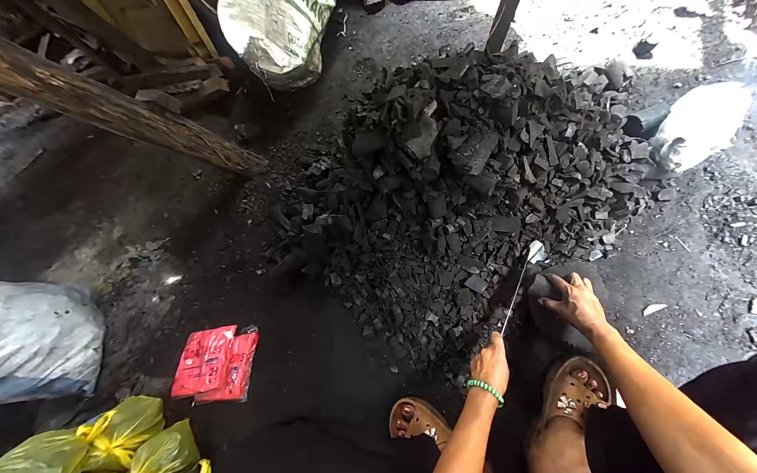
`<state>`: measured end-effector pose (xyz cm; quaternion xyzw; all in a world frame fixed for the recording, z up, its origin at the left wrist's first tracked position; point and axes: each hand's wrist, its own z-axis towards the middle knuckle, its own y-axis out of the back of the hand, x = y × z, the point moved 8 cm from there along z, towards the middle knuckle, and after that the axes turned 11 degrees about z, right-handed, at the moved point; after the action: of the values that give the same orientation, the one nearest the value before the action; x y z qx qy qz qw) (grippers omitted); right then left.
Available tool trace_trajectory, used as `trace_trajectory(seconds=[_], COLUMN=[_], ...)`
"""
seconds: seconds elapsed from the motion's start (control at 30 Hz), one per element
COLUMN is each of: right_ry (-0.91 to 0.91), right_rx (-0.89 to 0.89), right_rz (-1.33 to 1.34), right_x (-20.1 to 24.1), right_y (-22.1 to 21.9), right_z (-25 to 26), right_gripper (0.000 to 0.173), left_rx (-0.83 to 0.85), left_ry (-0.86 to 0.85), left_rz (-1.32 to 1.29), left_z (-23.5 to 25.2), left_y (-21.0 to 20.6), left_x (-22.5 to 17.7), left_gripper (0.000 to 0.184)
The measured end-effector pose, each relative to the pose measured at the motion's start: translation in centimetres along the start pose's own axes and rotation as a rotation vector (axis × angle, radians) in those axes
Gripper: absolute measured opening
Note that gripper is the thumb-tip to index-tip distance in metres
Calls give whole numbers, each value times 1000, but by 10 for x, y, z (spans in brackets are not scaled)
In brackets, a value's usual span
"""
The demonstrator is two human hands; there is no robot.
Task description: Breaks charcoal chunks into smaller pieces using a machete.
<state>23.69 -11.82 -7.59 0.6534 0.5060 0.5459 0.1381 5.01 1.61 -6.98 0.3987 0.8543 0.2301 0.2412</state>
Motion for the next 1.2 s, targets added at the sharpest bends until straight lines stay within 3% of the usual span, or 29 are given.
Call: trace_trajectory(seconds=[0.17,0.3,0.37,0.47,0.53,0.6,0.63,0.67,0.73,0.77,0.87,1.0,1.1,1.2], right_ry=[-121,-70,-35,-20,-24,-25,-20,-15,-24,-30,-73,-89,-18,87], right_rx=[21,-44,-59,-35,-26,-25,-23,-18,-1,5,1,-30,19,-14], right_rz=[96,243,302,301,298,274,254,231,203,206,263,436,667,778], right_x=[-9,-4,-1,-3,-5,-4,-4,-5,-9,-10,-13,-3,33,68], right_y=[-4,-2,-1,2,2,2,2,1,-1,-1,-1,-4,-9,1], right_z=[4,3,1,0,-1,0,2,3,4,4,4,4,8,27], right_gripper=[68,67,63,60,58,57,56,57,58,58,59,56,57,60], left_rx=[-137,-307,-537,-1155,-1320,-1276,-1152,-885,-159,-15,-27,-299,-493,-508], left_ry=[-30,-137,-264,-567,-677,-636,-539,-389,-120,-70,-62,-112,-73,24], left_rz=[-97,-134,-170,-317,-467,-500,-430,-309,-91,-49,-50,-199,-309,-395], left_z=[-16,-33,-51,-100,-117,-98,-76,-50,-5,2,-8,-21,-28,-35], left_y=[35,73,97,134,144,123,102,74,15,1,13,45,50,43], left_x=[0,-18,-32,-53,-59,-54,-47,-38,-16,-10,-12,-6,17,43], left_gripper=[44,39,32,23,30,31,29,31,44,46,45,41,39,41])
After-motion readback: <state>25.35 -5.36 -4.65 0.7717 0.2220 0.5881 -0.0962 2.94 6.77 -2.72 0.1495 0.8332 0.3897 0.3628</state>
